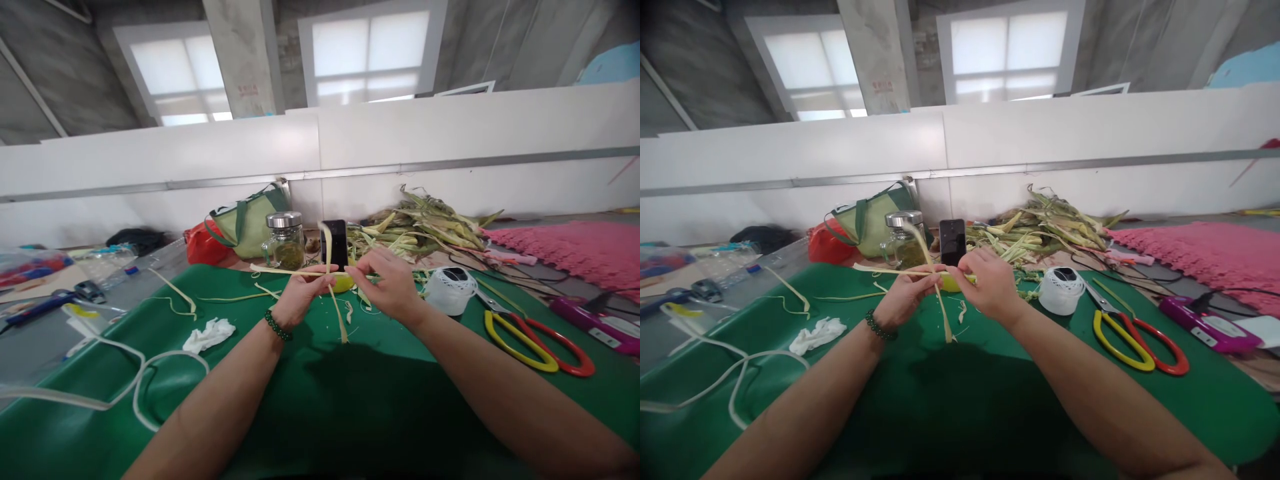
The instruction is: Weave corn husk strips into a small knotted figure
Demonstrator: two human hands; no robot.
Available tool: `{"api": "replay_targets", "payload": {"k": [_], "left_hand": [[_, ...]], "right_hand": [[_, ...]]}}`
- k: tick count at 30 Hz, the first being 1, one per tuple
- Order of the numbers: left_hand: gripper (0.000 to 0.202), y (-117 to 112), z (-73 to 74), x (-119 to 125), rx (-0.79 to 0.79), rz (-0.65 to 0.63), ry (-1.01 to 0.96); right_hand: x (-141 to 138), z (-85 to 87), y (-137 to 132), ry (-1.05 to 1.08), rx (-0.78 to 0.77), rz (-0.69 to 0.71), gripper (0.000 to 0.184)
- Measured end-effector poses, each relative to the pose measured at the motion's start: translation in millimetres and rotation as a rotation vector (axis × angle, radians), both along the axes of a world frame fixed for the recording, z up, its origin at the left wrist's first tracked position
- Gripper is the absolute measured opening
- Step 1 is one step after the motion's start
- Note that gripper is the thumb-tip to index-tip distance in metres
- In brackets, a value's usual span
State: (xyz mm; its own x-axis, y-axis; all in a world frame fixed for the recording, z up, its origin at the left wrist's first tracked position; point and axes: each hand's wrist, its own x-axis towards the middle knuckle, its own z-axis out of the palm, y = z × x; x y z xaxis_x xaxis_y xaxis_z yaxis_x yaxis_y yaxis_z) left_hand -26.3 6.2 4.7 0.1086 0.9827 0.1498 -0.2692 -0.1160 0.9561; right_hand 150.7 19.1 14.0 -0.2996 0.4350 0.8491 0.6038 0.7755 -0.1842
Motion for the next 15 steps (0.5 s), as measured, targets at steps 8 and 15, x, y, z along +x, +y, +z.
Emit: {"api": "replay_targets", "payload": {"k": [8, 15], "left_hand": [[0.027, 2.2, -4.7, 2.5, 0.075, 0.051, 0.021], [0.031, 0.6, -8.5, 15.6, -0.068, 0.121, -0.148]], "right_hand": [[-23.8, -21.6, -1.7, -0.070, -0.649, 0.293, 0.038], [-33.0, -31.1, -12.5, -0.402, -0.166, -0.087, 0.030]]}}
